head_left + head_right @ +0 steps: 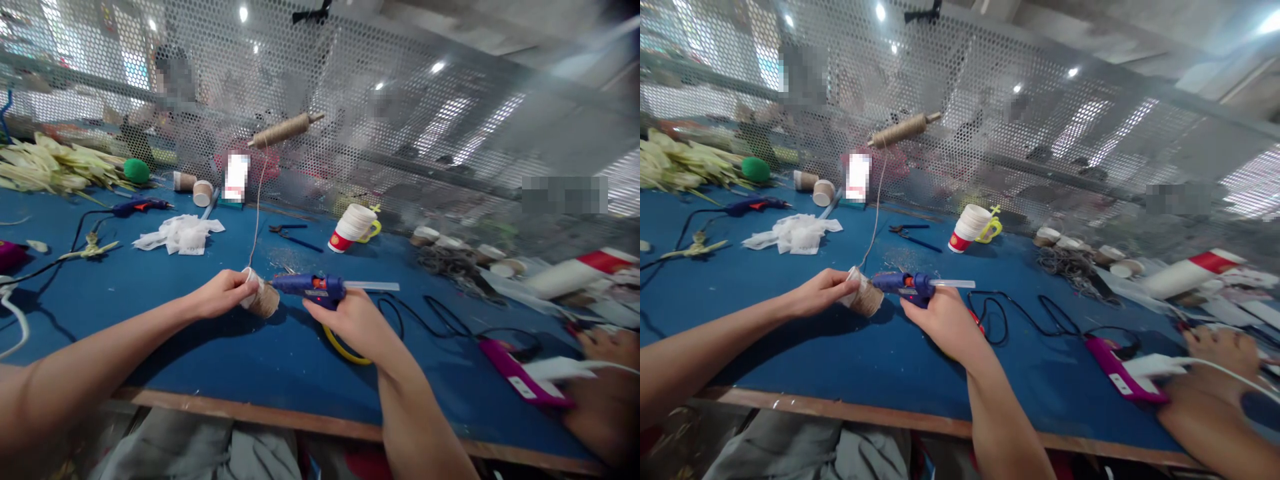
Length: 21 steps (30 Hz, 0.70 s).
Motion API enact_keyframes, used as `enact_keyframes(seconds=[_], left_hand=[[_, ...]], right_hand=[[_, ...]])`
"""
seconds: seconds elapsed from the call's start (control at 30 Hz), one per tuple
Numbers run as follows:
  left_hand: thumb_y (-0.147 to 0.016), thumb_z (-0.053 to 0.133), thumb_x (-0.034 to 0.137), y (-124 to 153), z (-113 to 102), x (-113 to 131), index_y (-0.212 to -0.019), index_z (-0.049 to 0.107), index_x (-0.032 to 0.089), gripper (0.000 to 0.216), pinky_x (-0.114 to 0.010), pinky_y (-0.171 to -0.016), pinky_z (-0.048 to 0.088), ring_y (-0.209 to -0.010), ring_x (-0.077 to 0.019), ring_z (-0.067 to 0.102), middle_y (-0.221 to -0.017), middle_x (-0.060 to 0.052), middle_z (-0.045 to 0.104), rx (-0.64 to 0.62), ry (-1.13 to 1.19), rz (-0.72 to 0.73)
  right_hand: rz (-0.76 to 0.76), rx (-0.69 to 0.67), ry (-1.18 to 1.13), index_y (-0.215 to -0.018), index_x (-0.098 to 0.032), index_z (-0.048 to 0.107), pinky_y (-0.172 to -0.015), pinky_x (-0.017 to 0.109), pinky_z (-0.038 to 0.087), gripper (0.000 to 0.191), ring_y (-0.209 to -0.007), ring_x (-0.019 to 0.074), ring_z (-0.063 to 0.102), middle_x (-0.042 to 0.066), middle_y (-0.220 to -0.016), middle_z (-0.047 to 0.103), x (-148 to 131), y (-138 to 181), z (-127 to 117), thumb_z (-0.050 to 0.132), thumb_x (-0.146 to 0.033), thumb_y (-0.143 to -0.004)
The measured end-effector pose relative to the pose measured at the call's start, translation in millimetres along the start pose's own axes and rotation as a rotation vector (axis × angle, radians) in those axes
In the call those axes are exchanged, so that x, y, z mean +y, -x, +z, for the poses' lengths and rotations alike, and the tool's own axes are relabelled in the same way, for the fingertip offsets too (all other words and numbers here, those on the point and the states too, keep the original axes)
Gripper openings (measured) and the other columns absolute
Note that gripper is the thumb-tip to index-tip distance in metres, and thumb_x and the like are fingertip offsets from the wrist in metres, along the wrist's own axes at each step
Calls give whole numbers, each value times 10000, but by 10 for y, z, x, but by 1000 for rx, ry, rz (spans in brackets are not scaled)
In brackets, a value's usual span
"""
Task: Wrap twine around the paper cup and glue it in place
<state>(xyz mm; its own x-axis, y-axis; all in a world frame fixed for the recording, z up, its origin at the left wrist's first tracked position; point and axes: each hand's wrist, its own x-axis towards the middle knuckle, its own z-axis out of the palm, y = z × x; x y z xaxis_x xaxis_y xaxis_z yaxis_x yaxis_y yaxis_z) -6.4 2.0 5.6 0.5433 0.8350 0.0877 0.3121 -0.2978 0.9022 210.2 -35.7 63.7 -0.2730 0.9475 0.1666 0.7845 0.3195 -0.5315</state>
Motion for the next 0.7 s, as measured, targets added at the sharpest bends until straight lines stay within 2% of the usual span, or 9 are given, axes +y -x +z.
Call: enact_keyframes(seconds=[0.33,0.63,0.7], left_hand=[[-801,323,457,10,4,-9,-783,602,70,477,-236,-638,416,-708,-168,529,-727,-45,607,-13,-15,15],[-787,349,432,-12,-5,0,-759,616,68,453,-230,-611,414,-663,-155,528,-701,-39,605,26,-21,-24],[-792,340,428,-9,-6,-3,-777,614,67,453,-236,-630,415,-671,-156,530,-717,-42,607,17,-13,-19]], right_hand=[[-13,-12,-26,-720,-160,595,-621,256,423,183,-629,153,534,6,-682,612,30,-11,-4,509,-321,-713],[-16,-84,-48,-712,-166,601,-567,238,419,184,-586,138,517,-13,-614,575,-3,51,-23,506,-324,-715],[-20,-63,-38,-704,-166,593,-567,239,418,177,-586,139,516,-11,-616,575,-6,43,-23,508,-321,-713]])
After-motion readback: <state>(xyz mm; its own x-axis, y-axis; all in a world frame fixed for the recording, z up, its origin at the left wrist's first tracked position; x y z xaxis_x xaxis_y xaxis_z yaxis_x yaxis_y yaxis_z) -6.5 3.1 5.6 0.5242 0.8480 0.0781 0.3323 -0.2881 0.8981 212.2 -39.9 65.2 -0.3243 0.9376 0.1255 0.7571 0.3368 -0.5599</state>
